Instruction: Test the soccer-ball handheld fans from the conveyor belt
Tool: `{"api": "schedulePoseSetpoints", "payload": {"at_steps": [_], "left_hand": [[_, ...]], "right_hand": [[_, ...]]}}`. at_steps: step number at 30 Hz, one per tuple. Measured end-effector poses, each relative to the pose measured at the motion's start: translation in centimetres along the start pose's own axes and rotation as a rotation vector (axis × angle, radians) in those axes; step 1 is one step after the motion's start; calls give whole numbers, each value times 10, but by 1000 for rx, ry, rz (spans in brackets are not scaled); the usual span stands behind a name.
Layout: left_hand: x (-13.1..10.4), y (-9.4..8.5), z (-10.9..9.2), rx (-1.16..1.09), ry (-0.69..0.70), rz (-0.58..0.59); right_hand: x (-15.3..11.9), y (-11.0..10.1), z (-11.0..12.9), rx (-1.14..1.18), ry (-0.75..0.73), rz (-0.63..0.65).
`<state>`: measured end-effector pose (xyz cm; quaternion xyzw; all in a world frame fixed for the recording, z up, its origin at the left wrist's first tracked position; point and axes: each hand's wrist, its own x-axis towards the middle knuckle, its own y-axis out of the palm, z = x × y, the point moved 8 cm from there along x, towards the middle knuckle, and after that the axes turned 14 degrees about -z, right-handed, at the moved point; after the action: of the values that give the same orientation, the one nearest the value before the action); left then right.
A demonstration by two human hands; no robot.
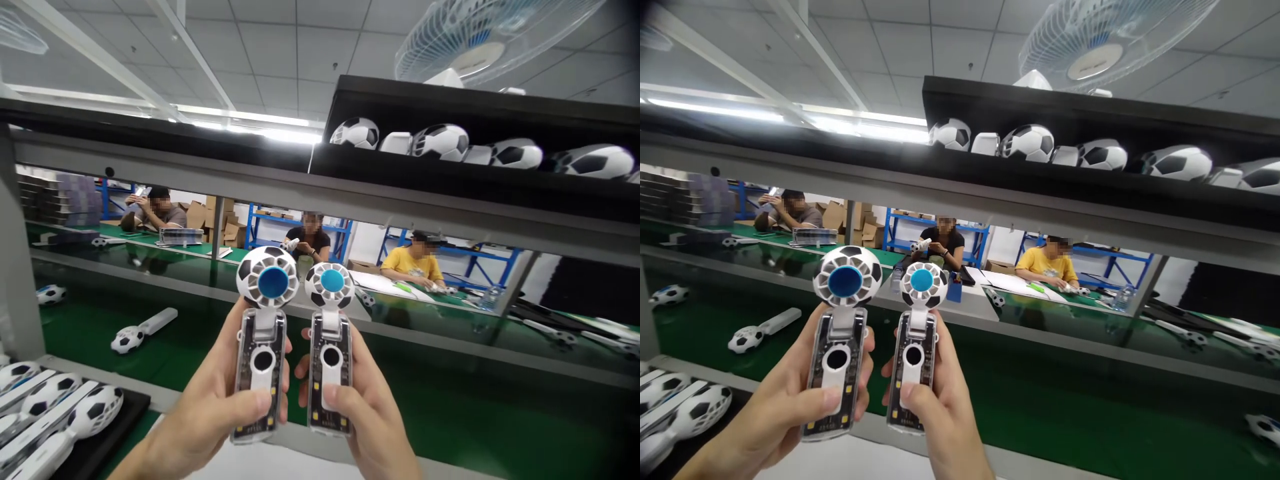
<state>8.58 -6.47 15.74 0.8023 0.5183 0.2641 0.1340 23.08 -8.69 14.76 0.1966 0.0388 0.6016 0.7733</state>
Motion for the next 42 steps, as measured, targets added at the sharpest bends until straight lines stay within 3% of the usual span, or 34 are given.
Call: {"api": "schedulePoseSetpoints", "payload": {"at_steps": [5, 14, 30, 42], "left_hand": [[-2, 9, 10, 3, -66, 123], [1, 5, 13, -47, -72, 79], [3, 2, 15, -108, -100, 46], [3, 2, 16, -79, -73, 15]], "right_hand": [[-2, 1, 0, -11, -6, 16], [0, -4, -2, -18, 27, -54], [1, -1, -2, -46, 21, 53], [3, -4, 0, -12, 12, -9]]}}
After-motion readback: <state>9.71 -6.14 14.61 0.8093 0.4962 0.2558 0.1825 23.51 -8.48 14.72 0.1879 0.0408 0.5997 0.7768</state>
